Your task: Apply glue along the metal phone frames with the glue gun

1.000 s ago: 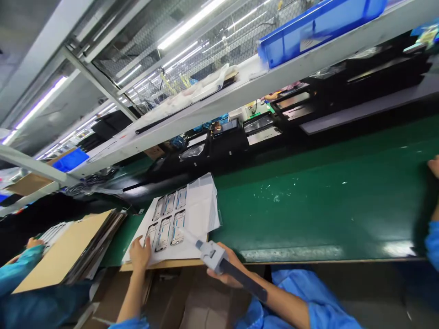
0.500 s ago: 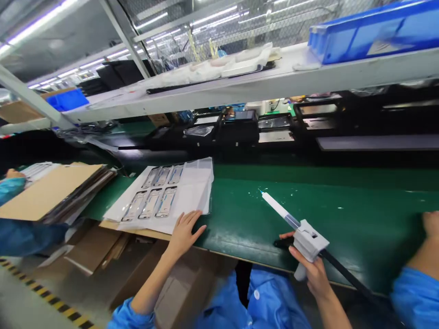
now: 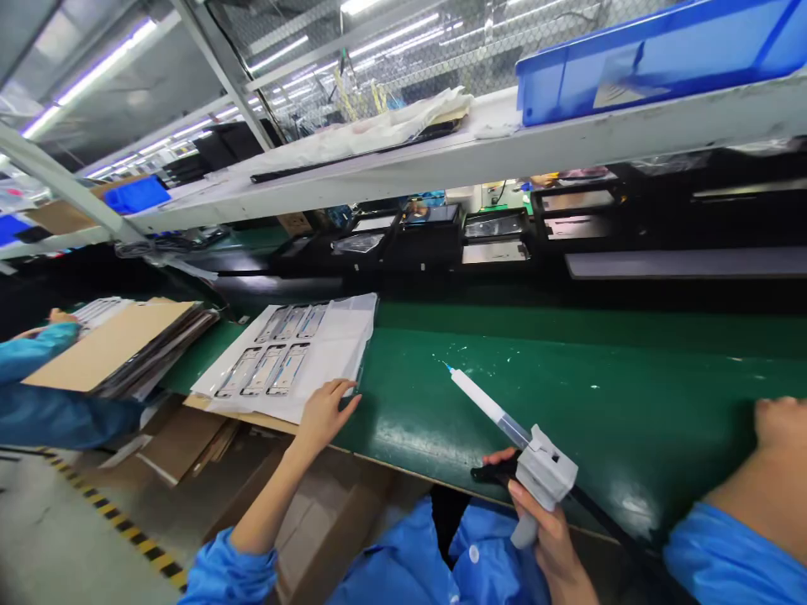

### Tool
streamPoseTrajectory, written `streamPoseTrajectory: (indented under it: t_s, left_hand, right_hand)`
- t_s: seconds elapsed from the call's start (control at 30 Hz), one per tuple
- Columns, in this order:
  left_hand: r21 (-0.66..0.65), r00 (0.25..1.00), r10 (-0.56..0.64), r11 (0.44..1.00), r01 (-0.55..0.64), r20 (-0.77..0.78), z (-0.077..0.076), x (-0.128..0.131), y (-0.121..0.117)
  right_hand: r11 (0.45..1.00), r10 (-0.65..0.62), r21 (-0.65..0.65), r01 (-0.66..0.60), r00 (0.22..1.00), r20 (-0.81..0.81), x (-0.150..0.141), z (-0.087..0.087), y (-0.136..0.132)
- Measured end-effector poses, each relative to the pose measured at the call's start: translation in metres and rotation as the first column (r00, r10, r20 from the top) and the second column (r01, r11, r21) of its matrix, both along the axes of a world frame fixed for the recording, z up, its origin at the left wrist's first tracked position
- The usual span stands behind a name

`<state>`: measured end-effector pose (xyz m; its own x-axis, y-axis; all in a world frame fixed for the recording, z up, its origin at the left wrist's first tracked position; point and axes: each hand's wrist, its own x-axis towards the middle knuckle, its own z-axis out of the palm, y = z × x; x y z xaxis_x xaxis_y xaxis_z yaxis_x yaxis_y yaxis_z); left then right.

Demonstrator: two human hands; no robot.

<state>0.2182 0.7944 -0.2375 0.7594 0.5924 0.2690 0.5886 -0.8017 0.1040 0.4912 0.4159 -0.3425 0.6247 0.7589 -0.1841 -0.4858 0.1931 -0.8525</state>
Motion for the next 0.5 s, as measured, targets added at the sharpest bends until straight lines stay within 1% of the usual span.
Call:
streamPoseTrajectory:
  t_s: [0.1, 0.2, 0.27, 0.37, 0.43, 0.5]
  left_hand:
    - [-0.031, 0.999, -0.044, 0.999, 0.043, -0.005, -0.002, 0.029, -0.004]
    - [-0.059, 0.999, -0.034, 0.998, 0.036, 0.034, -0.005, 0.042, -0.003]
    - [-0.077, 0.997, -0.008, 0.997, 0.015, 0.081, -0.008, 0.040, -0.001]
    - [-0.112, 0.986, 0.049, 0.993, -0.031, 0.158, -0.013, 0.028, 0.000]
    - [-0.146, 0.975, 0.087, 0.988, -0.058, 0.205, -0.017, 0.020, -0.001]
    - [-0.190, 0.961, 0.114, 0.980, -0.067, 0.251, -0.020, 0.015, -0.001]
  right_hand:
    - [0.999, 0.034, -0.022, -0.033, 0.999, 0.037, 0.000, 0.001, 0.002]
    - [0.996, 0.067, -0.063, -0.062, 0.993, 0.093, -0.003, 0.006, 0.005]
    - [0.996, 0.062, -0.070, -0.054, 0.992, 0.108, -0.007, 0.009, 0.008]
    - [0.997, 0.056, -0.063, -0.050, 0.994, 0.096, -0.013, 0.008, 0.015]
    - [0.993, 0.094, -0.077, -0.085, 0.988, 0.121, -0.017, 0.004, 0.022]
    - [0.983, 0.162, -0.112, -0.144, 0.972, 0.172, -0.021, 0.001, 0.032]
